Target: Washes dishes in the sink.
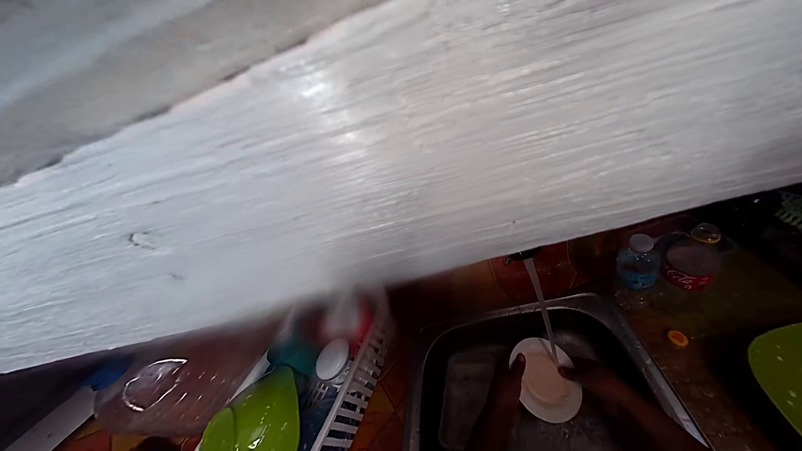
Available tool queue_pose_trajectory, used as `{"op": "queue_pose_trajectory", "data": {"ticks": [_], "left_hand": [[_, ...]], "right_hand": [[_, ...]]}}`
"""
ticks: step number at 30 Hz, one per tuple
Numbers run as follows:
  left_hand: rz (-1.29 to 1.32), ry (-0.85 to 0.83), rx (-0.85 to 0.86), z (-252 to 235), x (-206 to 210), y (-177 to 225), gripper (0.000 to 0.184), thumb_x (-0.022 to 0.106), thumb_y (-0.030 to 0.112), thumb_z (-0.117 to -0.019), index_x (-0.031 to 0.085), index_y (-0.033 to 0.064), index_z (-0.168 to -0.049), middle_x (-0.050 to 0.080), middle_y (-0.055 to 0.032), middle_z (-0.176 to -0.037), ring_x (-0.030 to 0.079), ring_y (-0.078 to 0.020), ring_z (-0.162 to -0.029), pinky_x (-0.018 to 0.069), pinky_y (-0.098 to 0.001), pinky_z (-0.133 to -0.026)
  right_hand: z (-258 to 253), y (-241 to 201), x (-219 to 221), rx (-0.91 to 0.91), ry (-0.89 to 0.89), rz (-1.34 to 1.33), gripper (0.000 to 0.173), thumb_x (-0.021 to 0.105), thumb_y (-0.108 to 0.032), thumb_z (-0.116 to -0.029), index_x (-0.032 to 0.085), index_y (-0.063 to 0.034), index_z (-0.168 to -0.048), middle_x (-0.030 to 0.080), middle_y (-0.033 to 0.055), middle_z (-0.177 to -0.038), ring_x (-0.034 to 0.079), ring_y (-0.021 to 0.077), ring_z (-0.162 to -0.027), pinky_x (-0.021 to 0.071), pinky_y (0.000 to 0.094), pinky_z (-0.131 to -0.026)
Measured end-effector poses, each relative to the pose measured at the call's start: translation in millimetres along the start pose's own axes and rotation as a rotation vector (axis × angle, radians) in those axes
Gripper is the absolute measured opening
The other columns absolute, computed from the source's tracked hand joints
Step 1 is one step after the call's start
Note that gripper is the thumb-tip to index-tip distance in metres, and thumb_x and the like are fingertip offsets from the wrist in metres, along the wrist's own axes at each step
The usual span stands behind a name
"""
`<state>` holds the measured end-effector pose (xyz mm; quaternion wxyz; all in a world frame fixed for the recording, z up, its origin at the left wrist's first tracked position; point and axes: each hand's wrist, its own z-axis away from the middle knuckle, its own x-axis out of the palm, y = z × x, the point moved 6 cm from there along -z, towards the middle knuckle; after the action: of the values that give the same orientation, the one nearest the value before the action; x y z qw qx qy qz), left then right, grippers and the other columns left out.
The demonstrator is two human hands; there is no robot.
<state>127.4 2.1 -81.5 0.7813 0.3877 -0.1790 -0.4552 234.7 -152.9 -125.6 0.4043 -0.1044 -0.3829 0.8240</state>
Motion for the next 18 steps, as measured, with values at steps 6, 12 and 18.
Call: {"op": "queue_pose_trajectory", "data": {"ticks": [6,12,18], "left_hand": [[0.013,0.008,-0.106,-9.1,4.2,-34.4,0.044,0.061,0.021,-0.1042,0.051,0.0007,-0.142,0.063,-0.0262,-0.126,0.067,-0.0342,-0.105,0.0564,-0.0488,-0.088],[0.087,-0.038,-0.038,-4.8,2.5,-19.2,0.039,0.055,0.016,-0.1065,0.049,-0.0016,-0.141,0.064,-0.0251,-0.121,0.07,-0.0296,-0.091,0.0597,-0.0435,-0.08],[-0.15,0.061,0.32,-2.9,-32.7,18.0,0.031,0.066,0.009,-0.0978,0.064,-0.0095,-0.122,0.069,-0.0248,-0.113,0.071,-0.0294,-0.1,0.0571,-0.0455,-0.095]], "right_hand": [[18.6,-33.5,-2.6,-0.125,0.076,0.116,0.023,0.061,-0.017,-0.104,0.062,0.0015,-0.118,0.069,0.0163,-0.09,0.068,0.022,-0.066,0.0592,0.0371,-0.057],[33.9,-63.8,-3.8,-0.406,0.113,0.412,0.015,0.066,-0.014,-0.1004,0.072,0.0,-0.103,0.07,0.0149,-0.088,0.067,0.0225,-0.074,0.057,0.0424,-0.07],[43.1,-70.8,5.9,-0.683,0.096,0.381,0.015,0.07,-0.006,-0.0929,0.074,0.0031,-0.105,0.074,0.0113,-0.09,0.068,0.0125,-0.075,0.059,0.034,-0.074]]}}
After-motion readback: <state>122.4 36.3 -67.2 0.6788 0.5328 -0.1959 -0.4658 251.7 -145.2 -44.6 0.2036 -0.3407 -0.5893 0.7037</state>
